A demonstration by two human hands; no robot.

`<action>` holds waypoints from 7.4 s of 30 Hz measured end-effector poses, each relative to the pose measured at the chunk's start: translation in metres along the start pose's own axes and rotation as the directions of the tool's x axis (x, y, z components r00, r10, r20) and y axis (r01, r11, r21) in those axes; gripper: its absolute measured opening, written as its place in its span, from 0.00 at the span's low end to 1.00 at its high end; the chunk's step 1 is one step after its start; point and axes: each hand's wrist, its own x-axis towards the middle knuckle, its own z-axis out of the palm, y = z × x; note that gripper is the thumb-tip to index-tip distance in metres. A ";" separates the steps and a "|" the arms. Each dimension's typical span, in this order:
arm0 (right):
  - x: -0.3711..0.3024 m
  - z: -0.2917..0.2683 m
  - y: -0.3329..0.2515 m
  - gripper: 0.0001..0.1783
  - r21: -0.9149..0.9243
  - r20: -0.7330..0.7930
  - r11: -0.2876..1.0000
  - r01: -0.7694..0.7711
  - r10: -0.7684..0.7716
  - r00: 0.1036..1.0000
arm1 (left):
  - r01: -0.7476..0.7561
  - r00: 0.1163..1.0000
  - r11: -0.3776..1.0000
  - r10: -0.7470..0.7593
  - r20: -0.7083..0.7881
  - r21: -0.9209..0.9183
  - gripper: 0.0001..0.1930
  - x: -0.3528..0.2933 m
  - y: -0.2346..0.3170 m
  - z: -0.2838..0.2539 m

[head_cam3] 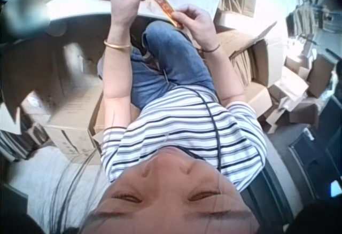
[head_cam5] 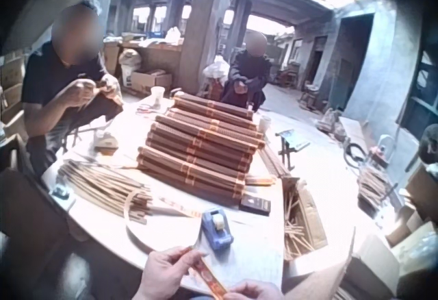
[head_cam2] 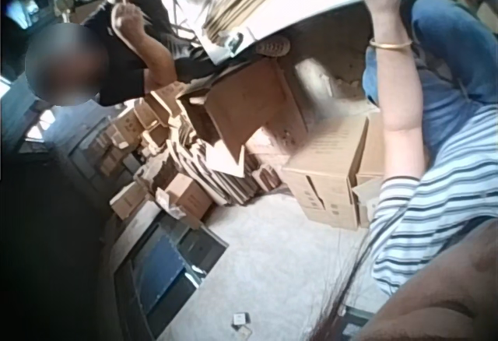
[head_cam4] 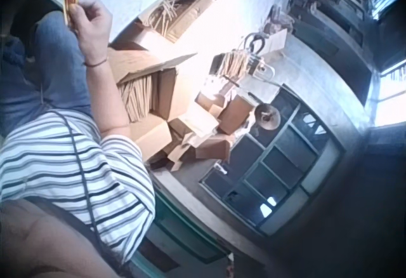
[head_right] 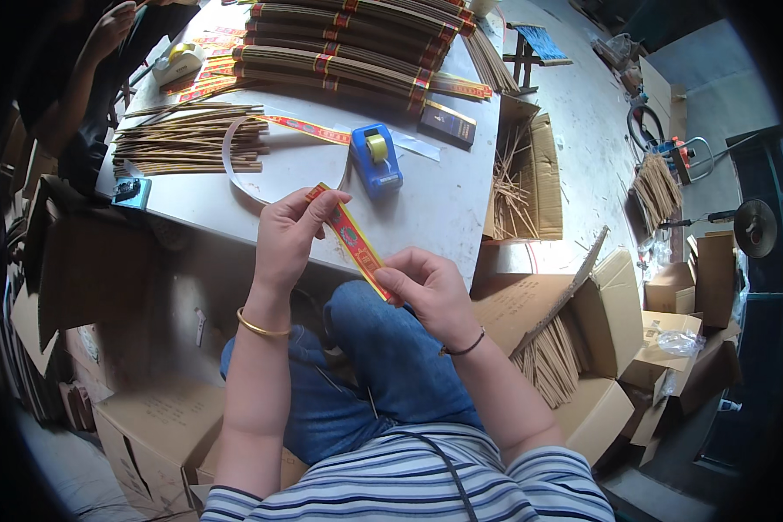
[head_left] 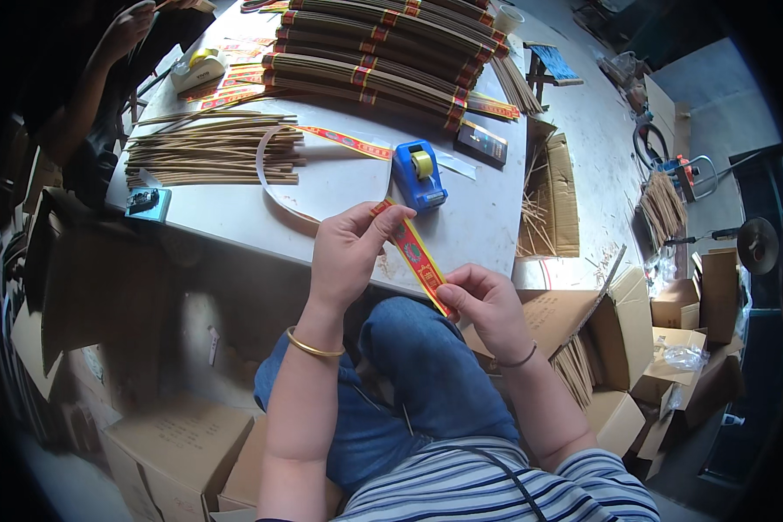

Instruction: The person gathers thin wooden sticks, aligns them into a bundle, and wraps a red and yellow paper band around the middle to secure them. The person repeats this process with multiple bundles, placing finished bundles on a nearby table.

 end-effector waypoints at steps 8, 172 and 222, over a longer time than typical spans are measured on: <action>-0.006 0.003 -0.010 0.09 -0.051 -0.019 0.998 0.024 -0.025 0.999 | 0.079 0.996 0.986 -0.074 0.044 -0.146 0.21 0.003 0.004 -0.017; -0.104 -0.123 -0.046 0.19 -0.238 -0.042 0.785 0.572 -0.596 0.802 | 0.282 0.954 0.893 -0.300 -0.003 0.350 0.11 -0.222 0.051 0.034; -0.057 -0.314 -0.045 0.25 -0.441 -0.325 0.854 0.276 -0.439 0.838 | 0.357 0.868 0.885 -0.197 -0.456 0.300 0.10 -0.310 -0.033 -0.078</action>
